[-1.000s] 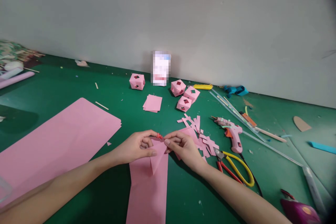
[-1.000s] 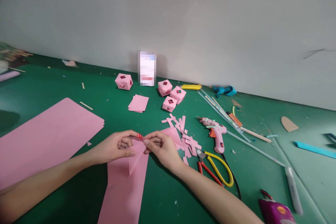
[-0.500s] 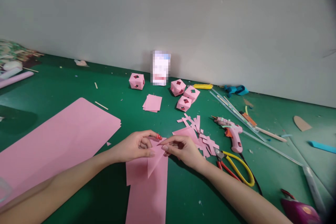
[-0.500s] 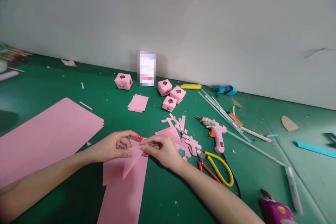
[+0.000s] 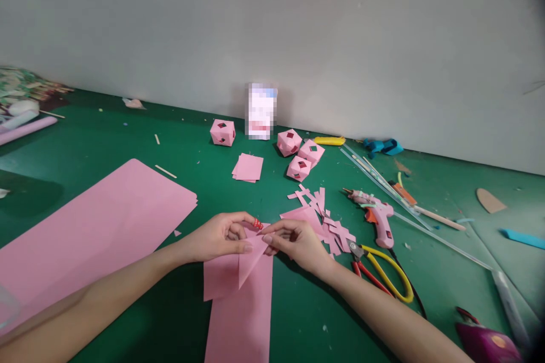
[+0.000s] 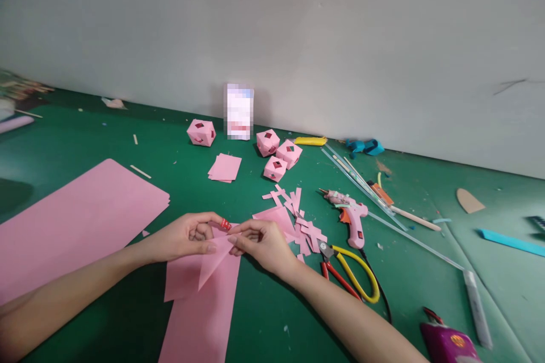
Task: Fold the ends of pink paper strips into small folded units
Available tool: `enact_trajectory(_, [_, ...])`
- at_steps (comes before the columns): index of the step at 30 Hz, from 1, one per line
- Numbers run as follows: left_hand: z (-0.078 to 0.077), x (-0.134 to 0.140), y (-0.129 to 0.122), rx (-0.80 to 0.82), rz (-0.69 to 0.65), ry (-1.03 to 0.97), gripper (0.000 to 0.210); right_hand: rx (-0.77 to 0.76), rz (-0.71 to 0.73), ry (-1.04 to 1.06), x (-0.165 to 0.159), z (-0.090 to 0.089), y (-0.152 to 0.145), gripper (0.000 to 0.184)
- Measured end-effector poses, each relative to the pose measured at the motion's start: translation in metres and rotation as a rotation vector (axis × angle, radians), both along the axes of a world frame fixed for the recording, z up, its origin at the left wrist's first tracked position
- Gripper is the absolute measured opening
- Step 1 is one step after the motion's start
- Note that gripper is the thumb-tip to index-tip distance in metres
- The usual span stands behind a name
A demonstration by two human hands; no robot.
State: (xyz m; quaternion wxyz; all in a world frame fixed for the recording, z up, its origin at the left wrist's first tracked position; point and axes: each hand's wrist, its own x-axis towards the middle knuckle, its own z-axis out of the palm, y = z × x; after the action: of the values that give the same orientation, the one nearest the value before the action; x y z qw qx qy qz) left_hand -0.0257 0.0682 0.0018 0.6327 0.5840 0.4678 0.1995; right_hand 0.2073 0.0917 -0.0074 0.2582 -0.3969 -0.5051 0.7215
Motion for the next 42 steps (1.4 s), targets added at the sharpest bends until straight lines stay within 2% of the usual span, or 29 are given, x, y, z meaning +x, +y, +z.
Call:
enact_trajectory(19, [0.0006, 0.0014, -0.0017, 0.034, -0.033, 0.02, 0.042, -0.045, -0.01, -0.032, -0.0008, 0.0012, -0.0006, 0.046])
enact_trajectory(30, [0.0015, 0.0028, -0.005, 0.073, 0.023, 0.004, 0.04, -0.088, -0.027, 0.016, 0.0003, 0.0072, 0.0034, 0.044])
enact_trajectory(38, [0.0025, 0.0076, -0.0079, 0.139, 0.053, 0.055, 0.037, -0.057, -0.117, -0.016, -0.0031, 0.006, 0.0007, 0.045])
enact_trajectory(42, [0.0031, 0.0078, -0.0085, 0.134, 0.068, 0.044, 0.038, -0.083, -0.088, 0.007, -0.0024, 0.0073, 0.0032, 0.047])
